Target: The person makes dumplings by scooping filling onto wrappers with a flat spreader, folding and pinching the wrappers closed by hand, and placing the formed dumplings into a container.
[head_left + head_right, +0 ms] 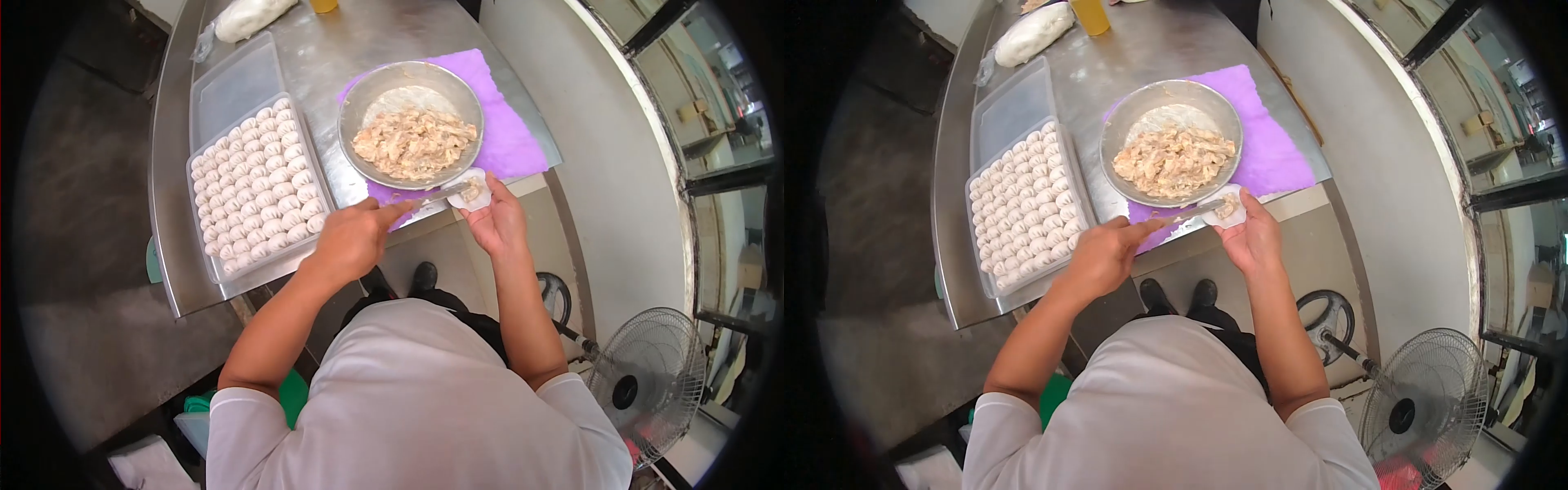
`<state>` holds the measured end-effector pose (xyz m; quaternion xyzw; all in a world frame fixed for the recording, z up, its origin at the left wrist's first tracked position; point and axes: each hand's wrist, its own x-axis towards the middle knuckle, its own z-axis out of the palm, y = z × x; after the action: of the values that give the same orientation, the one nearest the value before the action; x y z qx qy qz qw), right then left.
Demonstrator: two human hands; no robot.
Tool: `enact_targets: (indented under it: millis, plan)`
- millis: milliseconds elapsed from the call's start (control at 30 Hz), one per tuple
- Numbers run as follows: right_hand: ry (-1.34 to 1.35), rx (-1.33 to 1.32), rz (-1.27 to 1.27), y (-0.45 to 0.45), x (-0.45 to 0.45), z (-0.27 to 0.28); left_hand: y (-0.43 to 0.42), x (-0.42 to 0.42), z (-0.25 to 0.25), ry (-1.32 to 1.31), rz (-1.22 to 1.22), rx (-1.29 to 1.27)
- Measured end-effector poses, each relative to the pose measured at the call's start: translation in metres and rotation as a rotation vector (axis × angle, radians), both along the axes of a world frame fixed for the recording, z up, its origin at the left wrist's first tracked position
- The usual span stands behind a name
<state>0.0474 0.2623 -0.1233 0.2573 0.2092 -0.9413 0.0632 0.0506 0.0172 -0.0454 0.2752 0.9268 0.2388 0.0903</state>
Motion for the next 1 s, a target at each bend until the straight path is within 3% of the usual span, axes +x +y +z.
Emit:
enact_targets:
  millis: [133,200,300,500,667,800,900,1000]
  plan:
    - [0.036,-0.023,0.077,0.014,0.007,-0.009,0.007,-0.002,0.021,0.056,0.052,0.003]
    - [0.056,-0.050,0.138,0.015,0.009,-0.010,0.012,-0.004,0.017,0.134,-0.070,-0.021]
    - [0.062,-0.055,0.159,0.013,0.014,-0.005,0.002,-0.008,0.042,0.044,-0.087,-0.106]
    - [0.062,-0.082,0.163,0.012,0.017,-0.011,-0.002,-0.013,0.042,0.048,-0.126,-0.121]
    - [-0.007,-0.028,0.162,0.014,0.020,-0.013,-0.025,-0.036,0.038,0.091,0.024,-0.162]
    - [0.027,-0.083,0.204,0.011,0.016,-0.015,-0.025,-0.040,0.031,0.056,-0.068,-0.202]
    - [0.039,-0.076,0.205,0.010,0.012,-0.018,-0.024,-0.038,0.030,0.019,0.038,-0.239]
    - [0.028,-0.076,0.189,0.007,0.008,-0.020,-0.023,-0.037,0.032,-0.128,0.033,-0.088]
